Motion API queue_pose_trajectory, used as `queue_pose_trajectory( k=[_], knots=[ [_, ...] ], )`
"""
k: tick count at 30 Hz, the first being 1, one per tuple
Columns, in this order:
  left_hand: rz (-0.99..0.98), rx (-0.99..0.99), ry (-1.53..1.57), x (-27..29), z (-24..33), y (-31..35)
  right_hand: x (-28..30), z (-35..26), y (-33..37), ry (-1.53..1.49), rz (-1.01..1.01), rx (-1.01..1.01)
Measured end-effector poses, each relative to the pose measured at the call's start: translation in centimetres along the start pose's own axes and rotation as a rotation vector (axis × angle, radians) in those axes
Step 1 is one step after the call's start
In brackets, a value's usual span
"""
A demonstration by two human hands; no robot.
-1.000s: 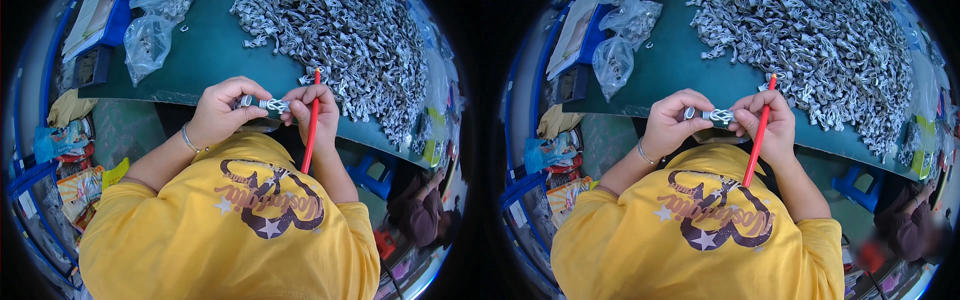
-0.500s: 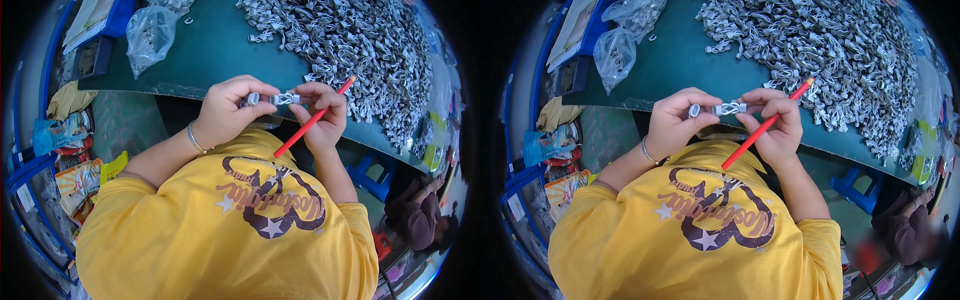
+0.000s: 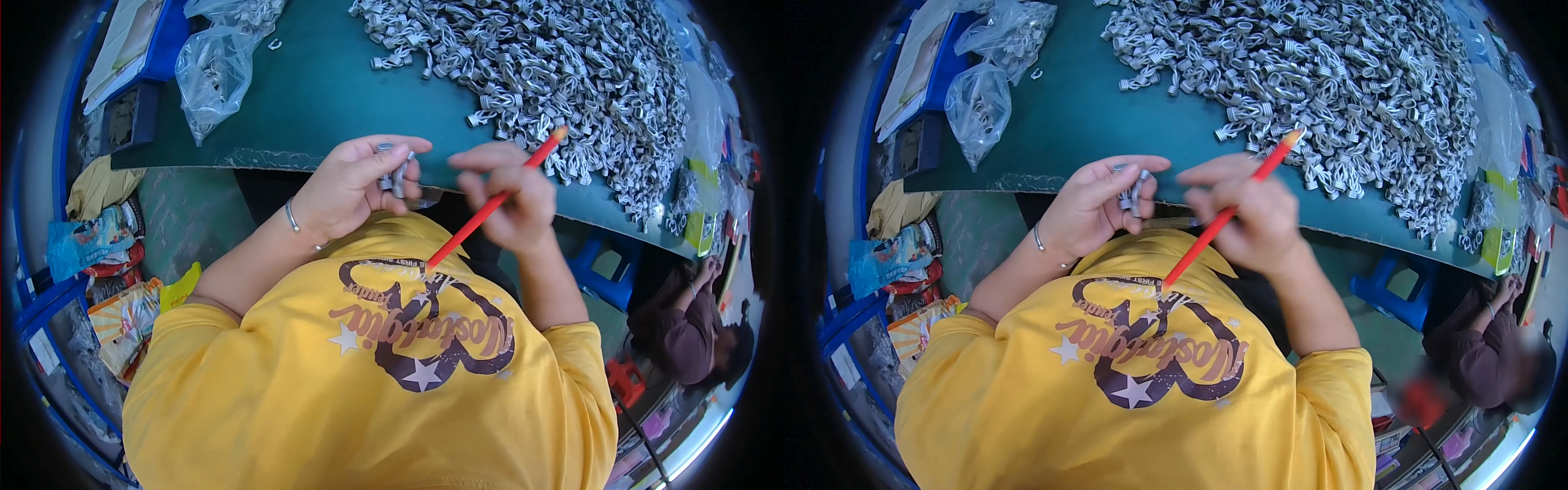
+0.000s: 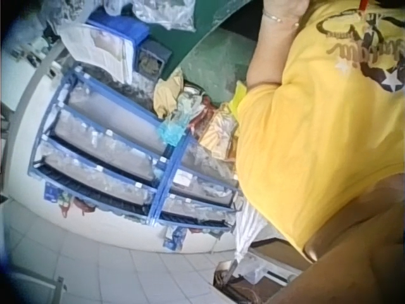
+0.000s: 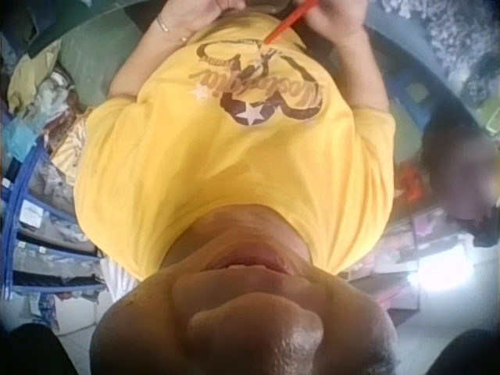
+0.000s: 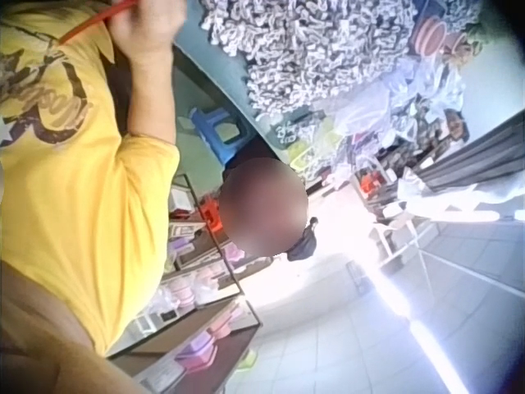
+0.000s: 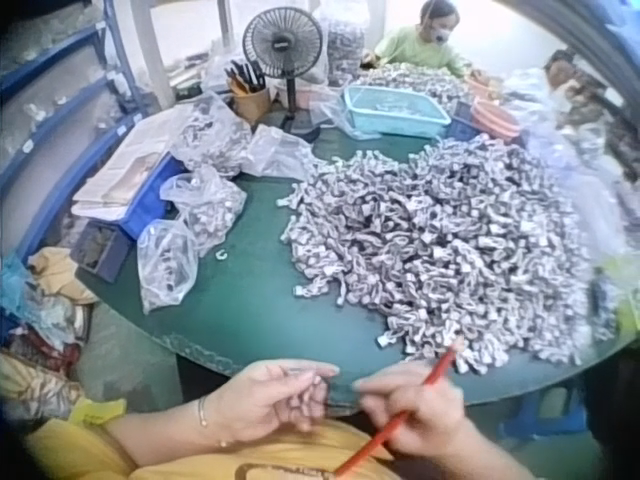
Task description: The person assembles small metal components by hand, picking them from a large pile on the table and fitting them together.
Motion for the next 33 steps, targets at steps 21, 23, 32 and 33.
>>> queue_pose_trajectory(
  k=[21, 23, 32, 33],
  knots=[
    [0.143, -0.528, -0.655, -0.9, 4.5, 1.4, -2.6, 5.7, 1.1, -0.777, 0.217, -0.722],
    [0.165, -0.569, -0.712, -0.9, 4.8, 1.5, -2.8, 5.9, 1.4, -0.790, 0.215, -0.768],
    [0.166, -0.566, -0.670, -0.6, 5.1, 1.7, -2.9, 6.4, 2.8, -0.893, 0.272, -0.808],
    [0.168, -0.591, -0.683, -0.7, 5.3, 1.8, -2.9, 6.2, 2.8, -0.891, 0.265, -0.787]
  ],
)
Point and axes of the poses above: each hand's wrist, its own y-axis away from the middle knuckle, its own x-axis out of the back of the hand, z = x × y, the point moved 9 cm from there along -y, towards the middle knuckle, and after that the axes turned 2 degrees about -y, right-handed, at the moved point
